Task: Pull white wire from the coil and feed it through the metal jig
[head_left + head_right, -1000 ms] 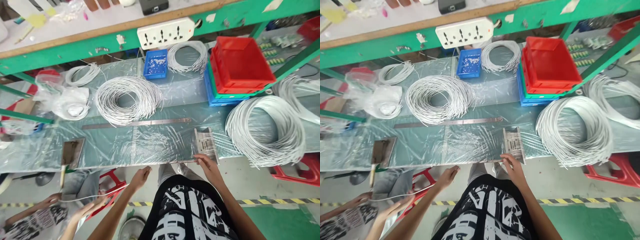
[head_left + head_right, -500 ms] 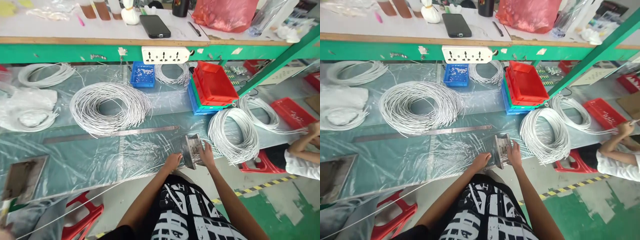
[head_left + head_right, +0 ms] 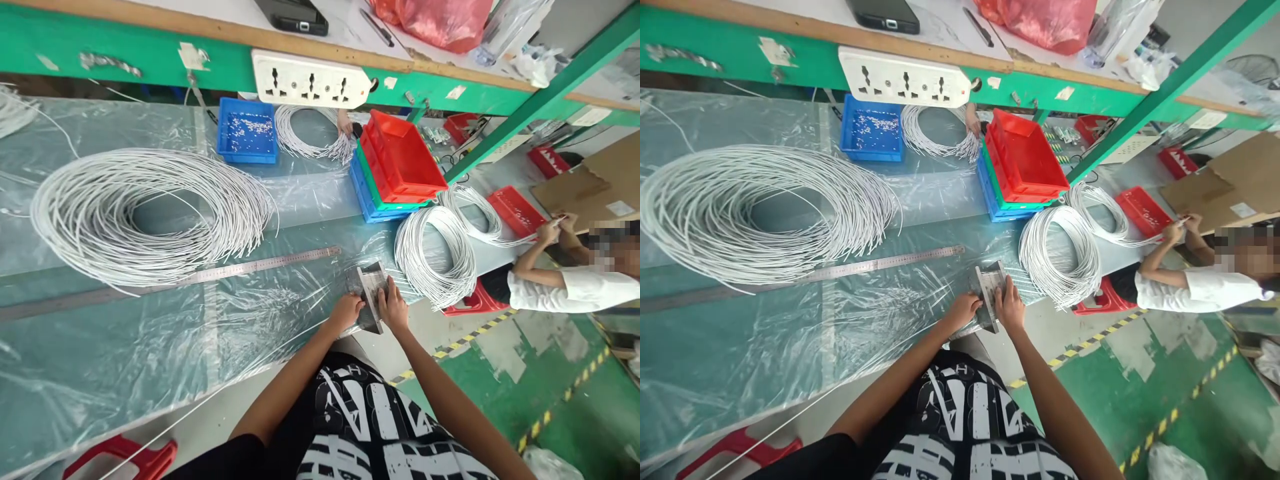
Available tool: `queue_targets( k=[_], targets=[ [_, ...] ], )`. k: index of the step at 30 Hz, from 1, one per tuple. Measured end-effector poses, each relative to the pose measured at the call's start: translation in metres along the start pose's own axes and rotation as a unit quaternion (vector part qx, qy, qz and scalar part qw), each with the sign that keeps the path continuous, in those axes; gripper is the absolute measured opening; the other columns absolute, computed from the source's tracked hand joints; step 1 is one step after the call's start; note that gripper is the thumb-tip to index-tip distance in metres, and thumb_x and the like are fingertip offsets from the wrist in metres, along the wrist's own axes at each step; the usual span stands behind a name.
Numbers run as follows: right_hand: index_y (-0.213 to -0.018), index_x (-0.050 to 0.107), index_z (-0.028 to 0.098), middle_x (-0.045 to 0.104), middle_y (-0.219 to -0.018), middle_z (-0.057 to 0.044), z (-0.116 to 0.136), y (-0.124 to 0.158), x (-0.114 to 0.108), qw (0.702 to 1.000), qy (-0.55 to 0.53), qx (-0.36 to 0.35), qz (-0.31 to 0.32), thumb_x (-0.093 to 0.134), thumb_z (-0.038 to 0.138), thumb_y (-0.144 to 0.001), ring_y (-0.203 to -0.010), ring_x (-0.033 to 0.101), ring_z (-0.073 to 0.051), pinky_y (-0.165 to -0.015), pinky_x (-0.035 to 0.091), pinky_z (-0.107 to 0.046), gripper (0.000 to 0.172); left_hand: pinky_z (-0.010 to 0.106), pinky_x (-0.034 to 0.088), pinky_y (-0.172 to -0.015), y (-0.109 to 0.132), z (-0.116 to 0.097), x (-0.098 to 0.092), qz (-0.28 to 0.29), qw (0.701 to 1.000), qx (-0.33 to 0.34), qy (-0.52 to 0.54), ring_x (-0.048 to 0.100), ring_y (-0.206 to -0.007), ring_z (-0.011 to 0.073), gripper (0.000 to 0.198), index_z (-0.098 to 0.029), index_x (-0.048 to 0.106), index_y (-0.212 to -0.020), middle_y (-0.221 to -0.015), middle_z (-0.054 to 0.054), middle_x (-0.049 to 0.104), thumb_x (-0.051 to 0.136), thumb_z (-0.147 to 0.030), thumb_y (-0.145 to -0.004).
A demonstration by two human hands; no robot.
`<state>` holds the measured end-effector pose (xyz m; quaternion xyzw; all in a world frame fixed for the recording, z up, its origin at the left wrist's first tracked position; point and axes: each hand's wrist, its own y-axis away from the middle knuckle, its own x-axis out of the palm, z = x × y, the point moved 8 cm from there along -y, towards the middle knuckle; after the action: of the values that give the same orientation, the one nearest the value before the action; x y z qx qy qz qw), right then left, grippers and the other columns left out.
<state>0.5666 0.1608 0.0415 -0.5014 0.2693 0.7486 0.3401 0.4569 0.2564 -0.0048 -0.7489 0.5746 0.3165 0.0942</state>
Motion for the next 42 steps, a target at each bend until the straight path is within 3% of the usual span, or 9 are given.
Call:
queue_targets(
  k=[8, 20, 42],
  targets=[
    [-0.156, 0.034, 0.015, 0.061, -0.134, -0.023, 0.003, 0.001, -0.001, 1.000, 0.007, -0.011, -0.014, 0.027, 0.049, -0.102, -0.091, 0.069, -0.034, -0.074, 0.057, -0.045, 0.064, 0.034, 0.051, -0.094, 0.001, -0.001, 0.002, -0.006, 1.000, 0.013, 0.025, 0.063, -0.101, 0.0213, 0.028, -0.016, 0.067, -0.092, -0.104, 0.011, 0.066, 0.040, -0.013, -0.098],
    [-0.156, 0.035, 0.014, 0.060, -0.136, -0.021, 0.007, 0.002, -0.002, 0.999, 0.030, 0.015, -0.003, 0.027, 0.046, -0.102, -0.097, 0.069, -0.037, -0.075, 0.056, -0.046, 0.064, 0.037, 0.050, -0.095, -0.002, -0.004, -0.003, 0.001, 1.000, 0.018, 0.019, 0.062, -0.102, 0.0237, 0.031, -0.014, 0.066, -0.088, -0.098, 0.012, 0.067, 0.037, -0.011, -0.100],
    [-0.153, 0.037, 0.011, 0.065, -0.127, -0.021, 0.014, 0.005, -0.001, 0.996, 0.080, -0.009, -0.035, 0.027, 0.041, -0.105, -0.086, 0.071, -0.029, -0.065, 0.056, -0.036, 0.058, 0.033, 0.050, -0.092, -0.001, -0.003, -0.006, -0.011, 1.000, -0.027, 0.007, 0.063, -0.097, 0.0200, 0.029, -0.014, 0.068, -0.088, -0.103, 0.011, 0.067, 0.041, -0.013, -0.099]
  ],
)
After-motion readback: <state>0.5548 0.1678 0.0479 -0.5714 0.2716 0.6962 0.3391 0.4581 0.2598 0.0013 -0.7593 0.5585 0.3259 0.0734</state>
